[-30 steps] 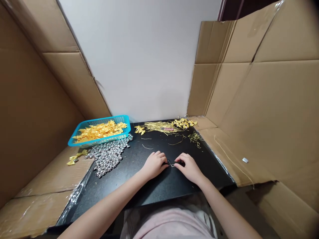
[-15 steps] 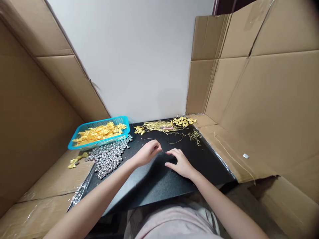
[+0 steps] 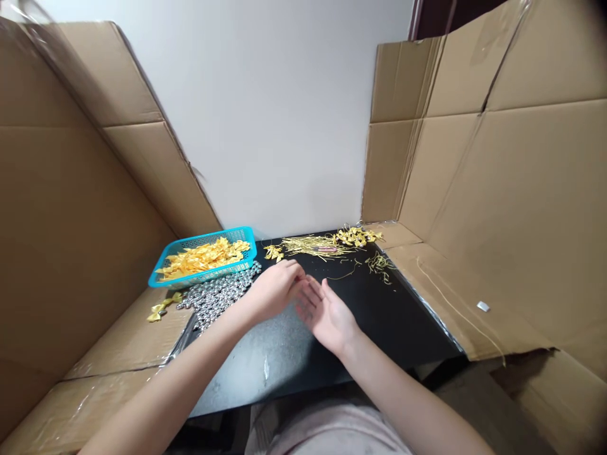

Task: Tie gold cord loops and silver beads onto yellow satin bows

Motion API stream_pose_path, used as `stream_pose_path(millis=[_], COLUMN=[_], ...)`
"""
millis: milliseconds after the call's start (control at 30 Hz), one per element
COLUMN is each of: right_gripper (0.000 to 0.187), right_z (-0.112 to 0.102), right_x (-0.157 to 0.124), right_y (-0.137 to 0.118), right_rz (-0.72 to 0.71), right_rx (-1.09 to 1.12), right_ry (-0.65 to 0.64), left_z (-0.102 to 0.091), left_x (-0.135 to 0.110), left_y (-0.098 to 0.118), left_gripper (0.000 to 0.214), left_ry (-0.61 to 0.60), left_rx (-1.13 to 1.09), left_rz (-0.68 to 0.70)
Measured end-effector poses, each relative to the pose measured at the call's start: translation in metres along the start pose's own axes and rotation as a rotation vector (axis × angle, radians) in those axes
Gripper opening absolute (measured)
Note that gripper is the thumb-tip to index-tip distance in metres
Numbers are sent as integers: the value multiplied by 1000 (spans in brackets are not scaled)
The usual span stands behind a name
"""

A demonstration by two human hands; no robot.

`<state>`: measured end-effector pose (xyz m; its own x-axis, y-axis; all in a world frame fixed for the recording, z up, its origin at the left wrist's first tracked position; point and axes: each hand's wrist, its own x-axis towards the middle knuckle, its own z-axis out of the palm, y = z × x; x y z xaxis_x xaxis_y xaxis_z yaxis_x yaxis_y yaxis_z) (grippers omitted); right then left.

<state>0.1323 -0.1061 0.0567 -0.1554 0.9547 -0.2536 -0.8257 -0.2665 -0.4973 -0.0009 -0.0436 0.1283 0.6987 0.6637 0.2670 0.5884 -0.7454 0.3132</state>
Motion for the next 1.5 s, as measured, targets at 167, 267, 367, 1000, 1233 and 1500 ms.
stream_pose_path(millis=[167, 267, 367, 1000, 1233, 1500], right_gripper=[13, 8, 7, 37, 38, 37], right_z=[-7, -16, -23, -3, -2, -55], right_x=[21, 22, 21, 11, 14, 6], right_y=[-8, -8, -4, -11, -11, -96], right_rz=[-60, -70, -87, -156, -356, -605], right_rx=[23, 5, -34, -267, -470, -1013], right_ry=[88, 129, 138, 69, 96, 355], left_z=[25, 42, 56, 76, 89, 105], left_x=[-27, -41, -52, -80, -40, -44], left_y=[6, 8, 10, -14, 2, 0], left_gripper=[16, 16, 16, 27, 31, 38], left_ry=[46, 84, 114, 271, 106, 2], left_rx=[-18, -74, -156, -745, -888, -950], left_rz=[-67, -113, -155, -452, -401, -459])
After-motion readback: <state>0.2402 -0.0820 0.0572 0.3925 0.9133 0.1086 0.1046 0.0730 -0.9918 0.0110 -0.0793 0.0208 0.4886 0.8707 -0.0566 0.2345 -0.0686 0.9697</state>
